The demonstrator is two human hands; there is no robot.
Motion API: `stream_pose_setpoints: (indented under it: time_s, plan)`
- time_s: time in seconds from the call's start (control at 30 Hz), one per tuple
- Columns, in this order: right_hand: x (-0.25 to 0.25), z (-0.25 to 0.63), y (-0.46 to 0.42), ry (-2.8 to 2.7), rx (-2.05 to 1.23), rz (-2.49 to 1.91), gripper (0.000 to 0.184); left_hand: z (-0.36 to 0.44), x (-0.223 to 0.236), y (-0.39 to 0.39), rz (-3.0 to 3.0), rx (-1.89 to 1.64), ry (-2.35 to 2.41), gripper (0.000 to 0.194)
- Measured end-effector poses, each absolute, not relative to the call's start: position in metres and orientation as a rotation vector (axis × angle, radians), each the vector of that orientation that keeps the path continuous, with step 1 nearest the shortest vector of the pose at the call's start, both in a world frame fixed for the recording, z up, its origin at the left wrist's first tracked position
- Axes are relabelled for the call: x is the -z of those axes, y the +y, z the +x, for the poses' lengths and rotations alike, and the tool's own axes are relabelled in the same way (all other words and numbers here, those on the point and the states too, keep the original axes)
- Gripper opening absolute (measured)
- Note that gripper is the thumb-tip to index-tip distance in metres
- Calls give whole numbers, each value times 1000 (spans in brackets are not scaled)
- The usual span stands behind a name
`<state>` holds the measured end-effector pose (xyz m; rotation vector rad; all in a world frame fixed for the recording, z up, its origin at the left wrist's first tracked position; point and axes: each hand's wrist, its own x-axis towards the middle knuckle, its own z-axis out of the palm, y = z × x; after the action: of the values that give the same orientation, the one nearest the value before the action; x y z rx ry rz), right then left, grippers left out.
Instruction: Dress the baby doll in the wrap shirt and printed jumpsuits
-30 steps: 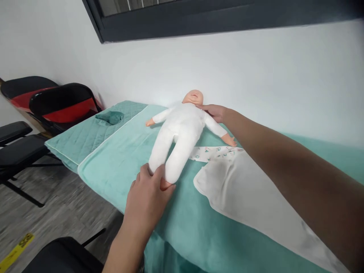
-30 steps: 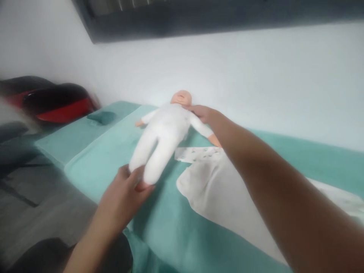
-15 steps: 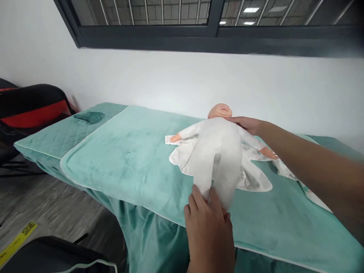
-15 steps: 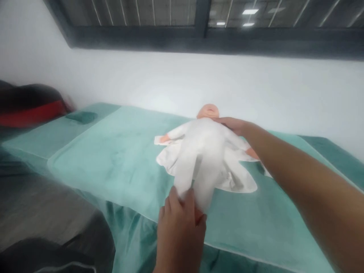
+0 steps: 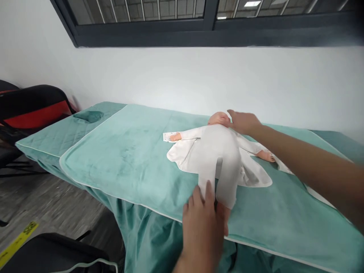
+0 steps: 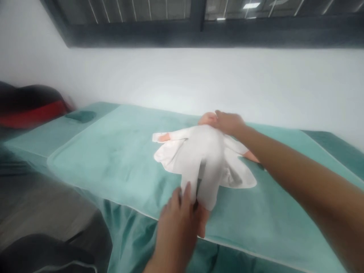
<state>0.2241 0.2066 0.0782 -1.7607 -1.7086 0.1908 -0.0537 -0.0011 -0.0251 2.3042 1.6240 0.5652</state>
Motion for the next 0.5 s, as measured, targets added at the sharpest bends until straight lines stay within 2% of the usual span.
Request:
stream_pose_setpoints:
  time_s: [0.17,0.3,0.4,0.5]
  plan:
    - [-61,192,241,-1947,10,-1884,46,-70,22,101,2482,-700,1312,34]
    - [-41,137,275,-2374,-260,-1799,52,-45,26,189,2832,-458,1167,31]
    - [-32,118,293,-2577,-376,-1836,44,-22,29,223,2942,-292,1257,34]
    - [-31,126,292,-2463,-238,-1841,37,-11,31,233,2902,-371,1367,33]
